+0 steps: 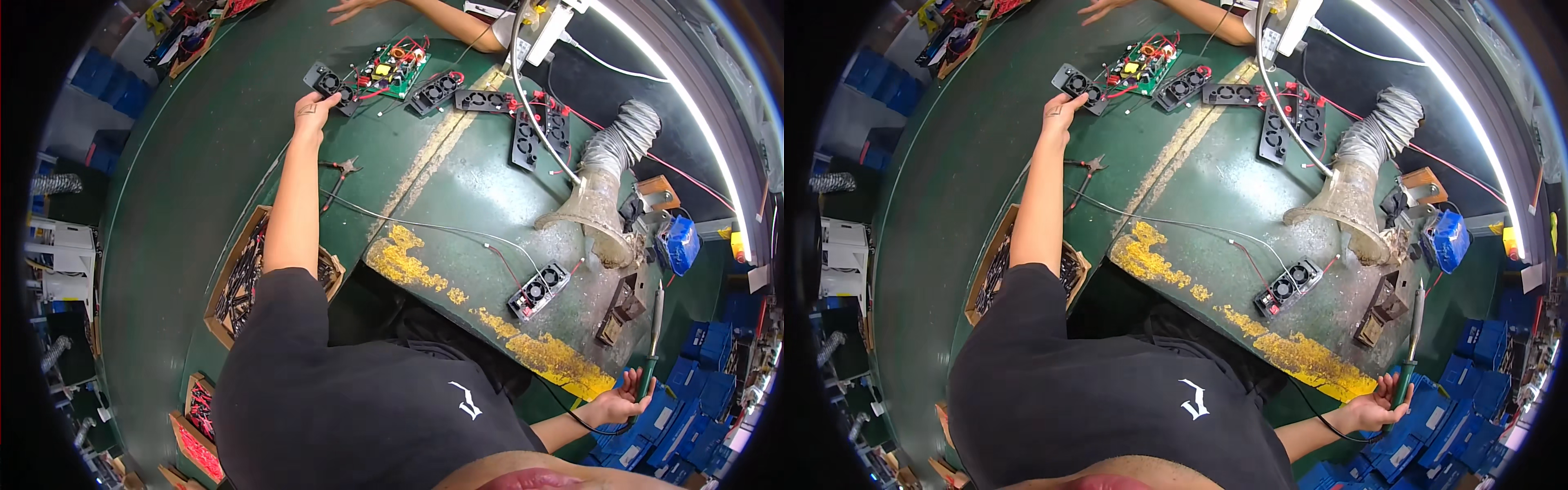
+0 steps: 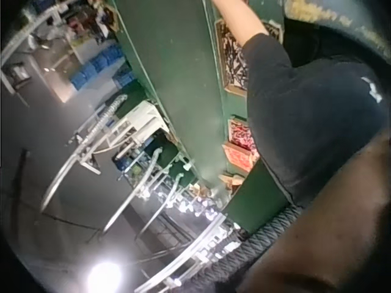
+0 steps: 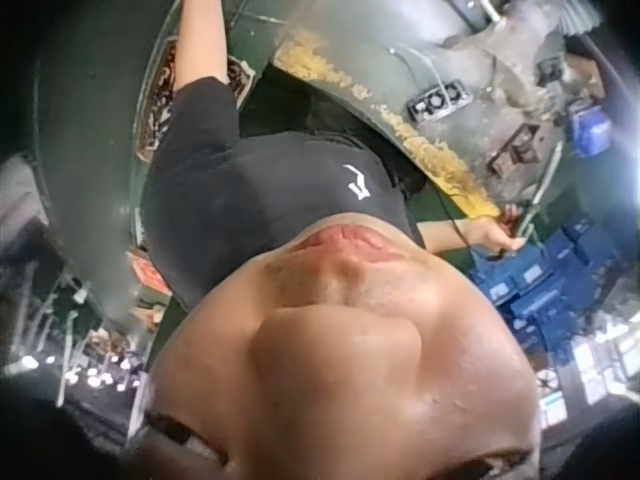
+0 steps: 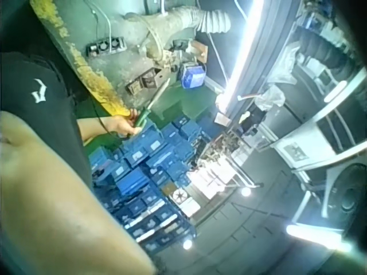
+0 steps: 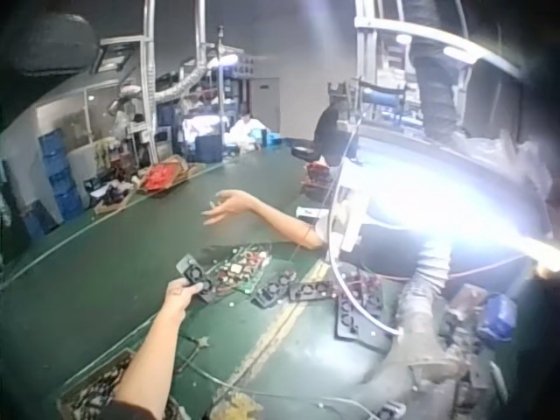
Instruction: Soldering wires onto cooling fans and then connecting the wires to a printed circuit board.
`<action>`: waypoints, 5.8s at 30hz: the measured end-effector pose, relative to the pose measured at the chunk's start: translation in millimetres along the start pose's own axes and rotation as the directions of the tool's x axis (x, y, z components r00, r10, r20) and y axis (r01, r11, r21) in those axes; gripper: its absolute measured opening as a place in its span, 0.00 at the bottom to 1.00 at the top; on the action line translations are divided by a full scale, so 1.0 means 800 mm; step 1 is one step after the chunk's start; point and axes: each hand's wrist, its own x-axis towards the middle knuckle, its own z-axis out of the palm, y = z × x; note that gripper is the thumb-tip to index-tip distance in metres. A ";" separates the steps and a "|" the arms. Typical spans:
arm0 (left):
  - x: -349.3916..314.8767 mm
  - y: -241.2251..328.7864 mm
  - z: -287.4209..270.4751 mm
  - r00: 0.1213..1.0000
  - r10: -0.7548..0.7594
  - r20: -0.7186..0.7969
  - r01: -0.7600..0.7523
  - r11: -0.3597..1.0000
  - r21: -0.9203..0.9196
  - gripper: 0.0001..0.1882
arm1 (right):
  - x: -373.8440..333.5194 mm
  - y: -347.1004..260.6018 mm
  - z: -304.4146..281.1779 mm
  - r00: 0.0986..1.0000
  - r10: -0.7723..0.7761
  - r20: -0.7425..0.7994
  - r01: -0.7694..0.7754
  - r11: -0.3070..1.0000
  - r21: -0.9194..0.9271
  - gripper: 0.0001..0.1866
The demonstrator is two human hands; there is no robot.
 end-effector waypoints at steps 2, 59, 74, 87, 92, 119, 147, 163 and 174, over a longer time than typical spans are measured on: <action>0.001 -0.009 -0.005 1.000 0.015 0.001 -0.015 0.998 -0.065 0.12 | 0.003 0.000 0.006 1.000 0.009 0.007 -0.009 1.000 0.004 0.27; -0.169 0.270 -0.115 0.679 0.713 0.177 -0.628 0.438 0.643 0.19 | 0.014 0.028 0.011 0.993 0.035 0.112 -0.040 0.999 0.037 0.29; -0.341 0.356 -0.040 0.559 0.647 0.518 -0.792 0.601 0.105 0.17 | 0.021 0.042 -0.047 0.997 0.055 0.059 -0.060 0.994 0.086 0.30; -0.412 0.343 0.050 0.239 0.573 0.784 -0.876 0.476 -0.081 0.24 | 0.013 0.022 -0.106 0.999 0.029 -0.013 -0.028 0.996 0.081 0.28; -0.442 0.341 0.105 0.168 0.420 0.892 -0.846 0.526 -0.089 0.19 | 0.015 0.029 -0.132 1.000 0.029 -0.005 -0.028 0.994 0.106 0.29; -0.571 0.328 0.331 -0.036 0.348 0.937 -0.895 0.407 -0.185 0.13 | 0.023 0.012 -0.248 0.972 0.015 -0.237 -0.005 0.999 0.046 0.29; -0.494 0.100 0.310 0.216 0.668 0.712 -0.965 0.258 0.051 0.16 | 0.060 0.051 -0.261 0.975 0.073 -0.212 -0.063 0.996 0.058 0.29; -0.456 0.041 0.235 0.300 0.303 0.904 -0.909 0.380 0.174 0.24 | 0.063 0.037 -0.233 0.983 0.060 -0.171 -0.060 0.998 0.004 0.28; -0.508 0.022 0.232 0.363 0.442 0.820 -0.926 0.268 0.265 0.33 | 0.044 0.020 -0.209 0.988 -0.001 -0.157 -0.009 0.998 -0.063 0.30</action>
